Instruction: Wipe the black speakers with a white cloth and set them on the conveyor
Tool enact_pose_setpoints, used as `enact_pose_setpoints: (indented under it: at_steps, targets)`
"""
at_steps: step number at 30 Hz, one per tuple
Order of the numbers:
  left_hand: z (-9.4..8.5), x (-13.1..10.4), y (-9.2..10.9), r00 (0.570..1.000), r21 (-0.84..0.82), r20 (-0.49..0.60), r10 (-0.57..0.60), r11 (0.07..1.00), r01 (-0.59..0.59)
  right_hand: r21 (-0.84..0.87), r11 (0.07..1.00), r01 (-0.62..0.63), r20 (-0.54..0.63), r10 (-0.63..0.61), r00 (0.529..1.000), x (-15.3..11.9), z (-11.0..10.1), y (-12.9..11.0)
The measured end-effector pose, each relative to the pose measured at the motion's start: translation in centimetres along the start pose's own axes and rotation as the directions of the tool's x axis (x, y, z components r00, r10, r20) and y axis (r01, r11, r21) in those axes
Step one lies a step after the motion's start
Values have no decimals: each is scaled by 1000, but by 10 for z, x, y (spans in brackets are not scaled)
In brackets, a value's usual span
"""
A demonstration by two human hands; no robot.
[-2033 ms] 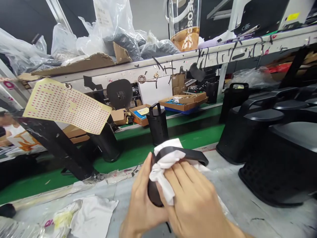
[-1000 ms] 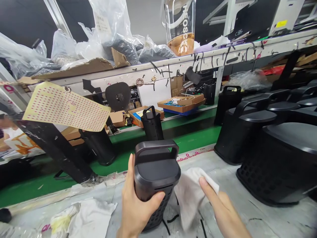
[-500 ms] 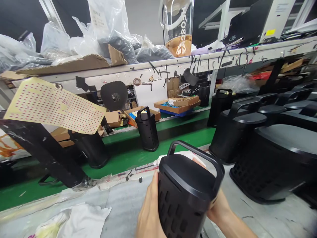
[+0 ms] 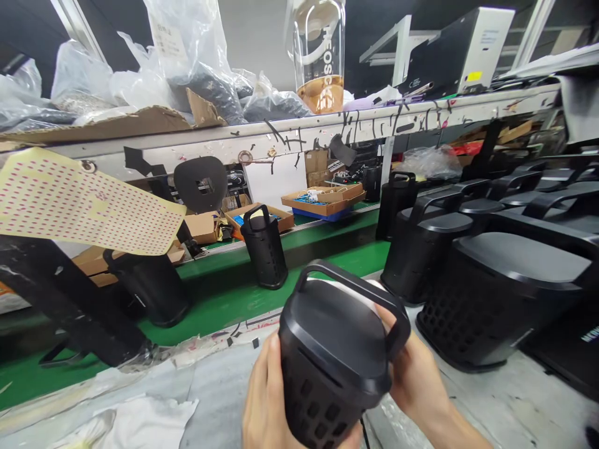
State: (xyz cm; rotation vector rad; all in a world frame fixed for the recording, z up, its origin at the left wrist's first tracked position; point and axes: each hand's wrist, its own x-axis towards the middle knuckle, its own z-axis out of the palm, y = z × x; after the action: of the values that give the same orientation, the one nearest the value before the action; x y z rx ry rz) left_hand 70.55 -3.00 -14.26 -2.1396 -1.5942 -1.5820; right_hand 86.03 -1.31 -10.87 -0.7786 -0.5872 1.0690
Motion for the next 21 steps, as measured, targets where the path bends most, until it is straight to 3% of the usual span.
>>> enact_pose_setpoints:
  at_steps: [3,8,10,13,18,21]
  targets:
    - [15,2,-10,995,-15,-88,49,999,-51,12,998,56,80,-57,995,2,2,-1]
    - [32,-5,-22,993,48,-74,92,995,-89,-15,988,152,136,-148,980,1,10,-1]
    - [29,-6,-24,998,38,-21,51,998,-50,-80,969,235,181,-218,959,-1,13,-2]
    - [15,0,-30,994,-135,109,-14,990,29,-184,924,336,220,-295,930,3,14,-4]
    - [-5,23,-45,934,-467,320,-158,832,301,-299,878,373,390,-244,888,16,12,-8]
    - [-4,27,-45,909,-542,394,-134,765,348,-418,775,474,349,-344,872,11,6,-13]
